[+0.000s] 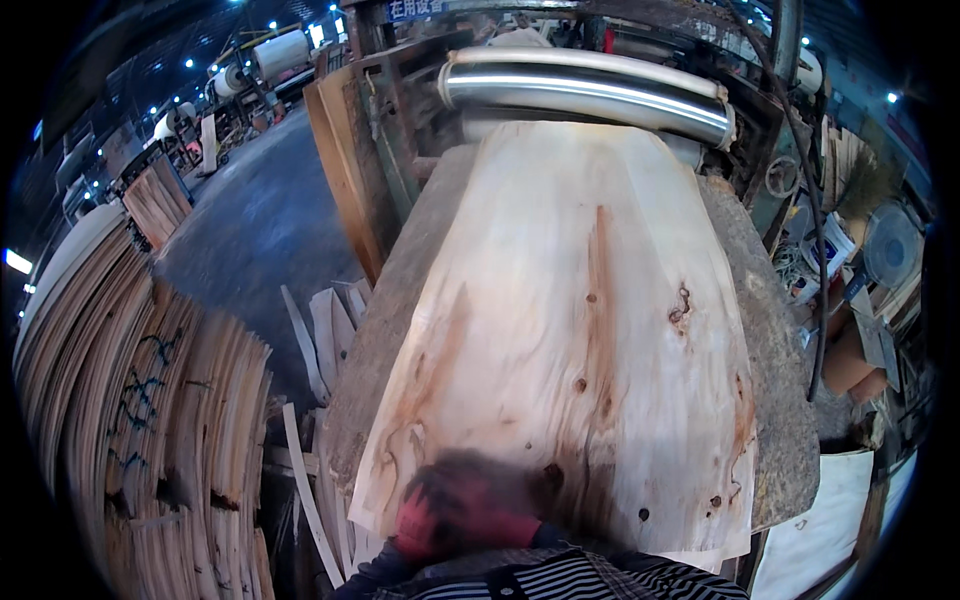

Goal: The person repeatedly picks up thin wood veneer sheets from a stack, places them onto a roller machine, and then stacks them onto a pile. The person handles the sheets one at a time, flipping them over and aligning them before stacking.

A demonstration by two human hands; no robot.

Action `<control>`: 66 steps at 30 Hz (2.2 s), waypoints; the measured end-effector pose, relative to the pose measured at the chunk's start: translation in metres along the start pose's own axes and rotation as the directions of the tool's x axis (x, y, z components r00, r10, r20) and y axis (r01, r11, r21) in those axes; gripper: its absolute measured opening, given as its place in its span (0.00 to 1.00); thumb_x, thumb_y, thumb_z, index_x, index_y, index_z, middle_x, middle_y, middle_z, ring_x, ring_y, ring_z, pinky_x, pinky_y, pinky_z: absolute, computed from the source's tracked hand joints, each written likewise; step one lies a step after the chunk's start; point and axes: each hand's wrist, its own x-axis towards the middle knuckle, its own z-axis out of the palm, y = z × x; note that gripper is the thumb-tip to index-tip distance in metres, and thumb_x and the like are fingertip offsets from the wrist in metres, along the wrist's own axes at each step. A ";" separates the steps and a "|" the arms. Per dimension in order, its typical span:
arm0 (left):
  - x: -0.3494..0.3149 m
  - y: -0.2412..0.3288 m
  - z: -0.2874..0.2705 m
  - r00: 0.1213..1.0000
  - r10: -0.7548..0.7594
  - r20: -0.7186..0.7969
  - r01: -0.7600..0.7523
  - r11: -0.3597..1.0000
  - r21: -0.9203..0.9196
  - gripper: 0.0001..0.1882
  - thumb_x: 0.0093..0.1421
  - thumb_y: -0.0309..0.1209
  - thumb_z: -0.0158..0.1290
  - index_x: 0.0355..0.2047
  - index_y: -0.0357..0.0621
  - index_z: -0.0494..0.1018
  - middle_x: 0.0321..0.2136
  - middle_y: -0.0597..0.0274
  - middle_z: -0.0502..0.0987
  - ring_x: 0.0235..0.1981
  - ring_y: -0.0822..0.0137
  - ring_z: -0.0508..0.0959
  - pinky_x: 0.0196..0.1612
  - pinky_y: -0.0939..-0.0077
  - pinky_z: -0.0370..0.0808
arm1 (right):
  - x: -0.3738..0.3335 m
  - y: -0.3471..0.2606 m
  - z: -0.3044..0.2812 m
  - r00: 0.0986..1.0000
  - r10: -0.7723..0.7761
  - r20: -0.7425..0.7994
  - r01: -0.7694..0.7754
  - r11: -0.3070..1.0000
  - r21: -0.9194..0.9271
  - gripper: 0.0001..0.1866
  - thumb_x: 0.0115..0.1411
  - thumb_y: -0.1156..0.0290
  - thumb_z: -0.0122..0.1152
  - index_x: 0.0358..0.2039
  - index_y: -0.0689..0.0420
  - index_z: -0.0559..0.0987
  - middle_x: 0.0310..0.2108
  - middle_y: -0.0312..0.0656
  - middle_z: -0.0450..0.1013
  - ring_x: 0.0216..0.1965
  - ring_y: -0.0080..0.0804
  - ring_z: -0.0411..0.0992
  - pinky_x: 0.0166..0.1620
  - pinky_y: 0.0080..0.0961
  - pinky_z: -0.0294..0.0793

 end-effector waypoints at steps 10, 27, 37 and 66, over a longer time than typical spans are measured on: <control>-0.018 -0.029 -0.008 0.998 0.029 0.063 -0.039 0.985 0.169 0.40 0.36 0.55 0.58 0.47 0.44 0.66 0.52 0.42 0.59 0.54 0.39 0.57 0.55 0.47 0.53 | 0.008 -0.024 -0.004 0.995 0.061 0.078 -0.038 0.965 -0.261 0.27 0.52 0.59 0.52 0.51 0.56 0.67 0.53 0.50 0.60 0.57 0.45 0.55 0.60 0.44 0.45; -0.044 -0.065 -0.074 0.989 -0.128 -0.077 0.140 0.972 0.188 0.53 0.28 0.46 0.64 0.55 0.37 0.56 0.50 0.47 0.63 0.54 0.51 0.59 0.58 0.51 0.48 | -0.123 -0.110 -0.020 0.847 0.452 -0.281 -0.499 0.489 -0.715 0.45 0.36 0.51 0.68 0.54 0.59 0.62 0.56 0.51 0.54 0.59 0.50 0.48 0.59 0.51 0.42; -0.010 -0.030 -0.165 0.887 0.022 -0.462 -0.114 0.979 -0.171 0.43 0.36 0.23 0.59 0.56 0.39 0.56 0.54 0.48 0.58 0.56 0.51 0.59 0.59 0.66 0.54 | -0.059 -0.158 -0.105 0.803 -0.033 -0.595 -0.519 0.451 -0.726 0.23 0.47 0.72 0.58 0.47 0.53 0.71 0.41 0.45 0.71 0.43 0.42 0.69 0.46 0.30 0.68; -0.034 -0.074 -0.009 0.774 -0.630 0.067 0.631 0.776 0.016 0.43 0.51 0.55 0.49 0.57 0.36 0.53 0.56 0.37 0.53 0.58 0.40 0.50 0.60 0.51 0.42 | -0.023 -0.063 -0.094 0.815 0.395 -0.423 -0.569 0.412 -0.711 0.27 0.52 0.63 0.52 0.54 0.49 0.63 0.54 0.47 0.59 0.53 0.50 0.59 0.54 0.42 0.60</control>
